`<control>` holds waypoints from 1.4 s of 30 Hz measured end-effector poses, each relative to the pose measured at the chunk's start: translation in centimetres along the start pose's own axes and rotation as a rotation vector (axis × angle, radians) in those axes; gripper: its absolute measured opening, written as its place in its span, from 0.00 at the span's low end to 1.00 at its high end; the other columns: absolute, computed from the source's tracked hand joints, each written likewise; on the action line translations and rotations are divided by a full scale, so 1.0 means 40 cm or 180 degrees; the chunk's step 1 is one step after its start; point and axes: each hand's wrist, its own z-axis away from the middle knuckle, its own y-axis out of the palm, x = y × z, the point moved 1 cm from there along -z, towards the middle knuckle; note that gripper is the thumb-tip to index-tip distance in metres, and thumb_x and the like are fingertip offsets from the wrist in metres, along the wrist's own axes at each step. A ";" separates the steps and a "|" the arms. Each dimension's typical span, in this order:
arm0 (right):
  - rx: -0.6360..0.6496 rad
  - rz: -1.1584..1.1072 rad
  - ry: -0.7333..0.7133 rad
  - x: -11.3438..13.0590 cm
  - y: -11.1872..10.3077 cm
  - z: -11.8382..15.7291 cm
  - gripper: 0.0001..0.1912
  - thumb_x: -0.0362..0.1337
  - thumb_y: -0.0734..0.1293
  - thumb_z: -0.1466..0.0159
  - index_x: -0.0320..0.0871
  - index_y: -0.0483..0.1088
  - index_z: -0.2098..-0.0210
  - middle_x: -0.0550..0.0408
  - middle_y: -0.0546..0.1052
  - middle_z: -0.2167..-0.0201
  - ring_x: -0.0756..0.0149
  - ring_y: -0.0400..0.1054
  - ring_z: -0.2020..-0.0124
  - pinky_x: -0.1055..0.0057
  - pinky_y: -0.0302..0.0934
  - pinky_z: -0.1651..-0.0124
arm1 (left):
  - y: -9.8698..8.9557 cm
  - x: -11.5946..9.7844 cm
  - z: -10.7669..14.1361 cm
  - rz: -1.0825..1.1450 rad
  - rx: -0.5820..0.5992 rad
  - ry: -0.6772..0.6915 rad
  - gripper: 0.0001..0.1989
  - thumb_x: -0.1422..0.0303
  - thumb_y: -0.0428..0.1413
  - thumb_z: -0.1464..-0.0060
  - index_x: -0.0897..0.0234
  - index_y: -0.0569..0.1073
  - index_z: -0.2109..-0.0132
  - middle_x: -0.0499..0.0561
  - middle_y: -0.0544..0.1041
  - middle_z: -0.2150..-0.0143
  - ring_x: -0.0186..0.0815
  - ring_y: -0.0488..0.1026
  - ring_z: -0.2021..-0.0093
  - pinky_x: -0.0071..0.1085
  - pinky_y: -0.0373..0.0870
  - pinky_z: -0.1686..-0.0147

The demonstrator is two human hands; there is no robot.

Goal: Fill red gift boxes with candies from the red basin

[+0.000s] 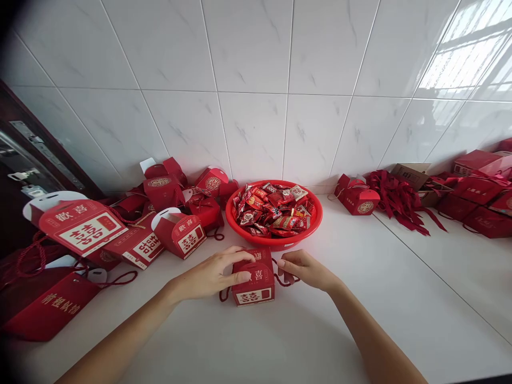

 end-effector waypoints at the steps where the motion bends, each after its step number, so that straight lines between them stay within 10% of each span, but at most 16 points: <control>1: 0.0007 -0.0134 -0.0027 0.005 -0.001 0.003 0.27 0.60 0.67 0.37 0.40 0.69 0.71 0.56 0.71 0.77 0.70 0.63 0.75 0.71 0.57 0.70 | 0.002 0.002 -0.001 0.0042 -0.0021 -0.0023 0.23 0.50 0.52 0.36 0.55 0.73 0.41 0.54 0.72 0.45 0.42 0.74 0.48 0.36 0.70 0.47; 17: -0.0111 0.0230 -0.0333 0.034 0.089 0.002 0.21 0.53 0.68 0.35 0.43 0.76 0.53 0.55 0.76 0.67 0.70 0.61 0.73 0.73 0.59 0.71 | 0.018 0.016 -0.005 -0.0080 -0.0388 -0.0521 0.34 0.48 0.59 0.44 0.52 0.66 0.34 0.56 0.71 0.41 0.49 0.71 0.42 0.45 0.69 0.42; 25: -0.0128 0.0561 -0.0404 0.051 0.084 0.003 0.14 0.47 0.66 0.33 0.42 0.72 0.63 0.59 0.71 0.72 0.71 0.57 0.74 0.73 0.54 0.72 | -0.029 -0.037 0.019 0.0992 -0.0505 -0.0027 0.23 0.55 0.60 0.43 0.58 0.73 0.43 0.55 0.70 0.43 0.40 0.74 0.53 0.37 0.75 0.54; 42: -0.0334 0.0955 -0.0727 0.255 0.019 -0.019 0.20 0.51 0.69 0.35 0.42 0.73 0.75 0.57 0.72 0.78 0.68 0.64 0.75 0.70 0.59 0.74 | -0.071 -0.167 0.036 0.1767 -0.0150 0.0367 0.30 0.52 0.56 0.37 0.53 0.63 0.31 0.54 0.64 0.29 0.48 0.61 0.30 0.45 0.65 0.35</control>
